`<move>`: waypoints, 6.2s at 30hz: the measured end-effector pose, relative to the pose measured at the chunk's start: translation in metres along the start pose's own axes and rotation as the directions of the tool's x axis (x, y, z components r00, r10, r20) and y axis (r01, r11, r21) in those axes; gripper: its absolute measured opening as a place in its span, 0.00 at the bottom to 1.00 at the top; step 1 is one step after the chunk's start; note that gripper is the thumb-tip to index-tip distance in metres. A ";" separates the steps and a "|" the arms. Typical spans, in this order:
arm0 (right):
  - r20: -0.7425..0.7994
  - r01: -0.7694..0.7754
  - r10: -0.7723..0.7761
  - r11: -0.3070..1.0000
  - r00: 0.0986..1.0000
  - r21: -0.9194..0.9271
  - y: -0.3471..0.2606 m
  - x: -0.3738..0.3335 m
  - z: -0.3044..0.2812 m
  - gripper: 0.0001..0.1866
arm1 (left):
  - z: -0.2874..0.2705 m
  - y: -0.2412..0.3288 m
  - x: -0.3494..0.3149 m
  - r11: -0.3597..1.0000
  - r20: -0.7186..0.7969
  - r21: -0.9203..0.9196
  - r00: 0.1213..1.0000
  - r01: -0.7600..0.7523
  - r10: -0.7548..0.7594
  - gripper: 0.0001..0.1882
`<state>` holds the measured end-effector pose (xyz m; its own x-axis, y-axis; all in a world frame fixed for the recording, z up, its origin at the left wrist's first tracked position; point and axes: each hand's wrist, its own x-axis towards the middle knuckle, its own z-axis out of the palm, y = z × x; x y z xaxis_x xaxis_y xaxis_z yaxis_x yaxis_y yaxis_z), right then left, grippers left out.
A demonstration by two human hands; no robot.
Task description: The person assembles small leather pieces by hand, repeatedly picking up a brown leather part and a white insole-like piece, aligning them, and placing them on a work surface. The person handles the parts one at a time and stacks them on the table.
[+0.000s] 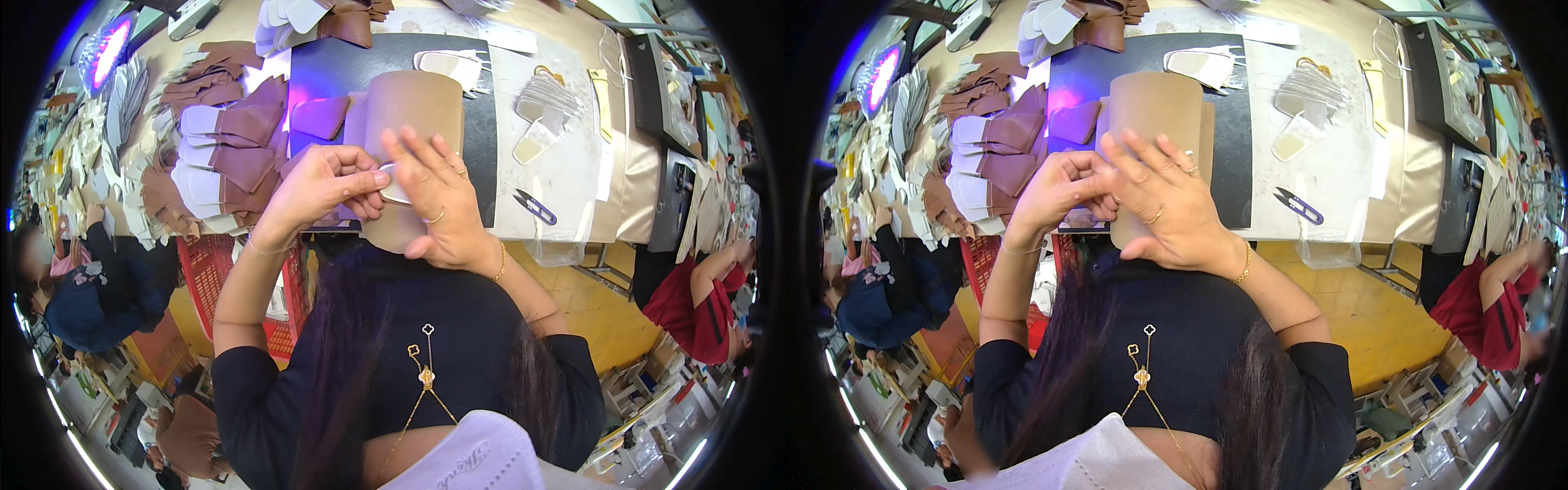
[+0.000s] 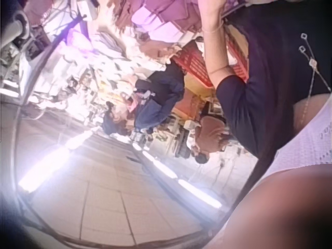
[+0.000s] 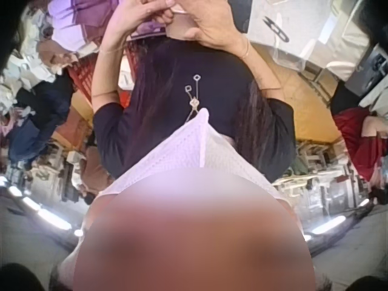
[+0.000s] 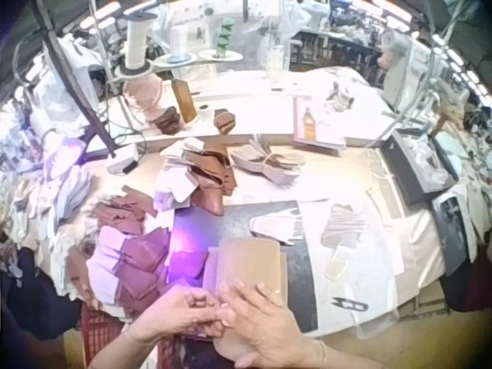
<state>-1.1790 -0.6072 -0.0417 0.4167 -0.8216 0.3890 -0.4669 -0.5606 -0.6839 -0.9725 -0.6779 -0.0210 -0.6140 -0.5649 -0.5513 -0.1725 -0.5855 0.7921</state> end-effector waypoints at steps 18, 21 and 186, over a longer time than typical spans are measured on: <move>-0.243 -0.315 0.594 0.678 0.767 0.664 0.015 -0.007 -0.055 0.14 | 0.006 0.017 0.004 0.960 -0.086 0.144 0.963 -0.241 0.255 0.10; -0.525 -0.193 0.525 0.806 0.670 0.559 0.060 0.027 -0.076 0.13 | -0.035 0.014 0.015 0.811 -0.442 0.539 0.744 -0.227 0.502 0.12; -0.383 -0.106 0.496 0.706 0.779 0.700 -0.036 0.004 -0.062 0.37 | 0.054 0.039 -0.032 0.863 -0.129 0.038 0.854 -0.505 0.505 0.08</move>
<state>-1.2091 -0.5963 0.0228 -0.2060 -0.9579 0.2002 0.1721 -0.2368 -0.9562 -1.0011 -0.6514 0.0417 -0.5120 -0.8526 -0.1043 0.1318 -0.1980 0.9713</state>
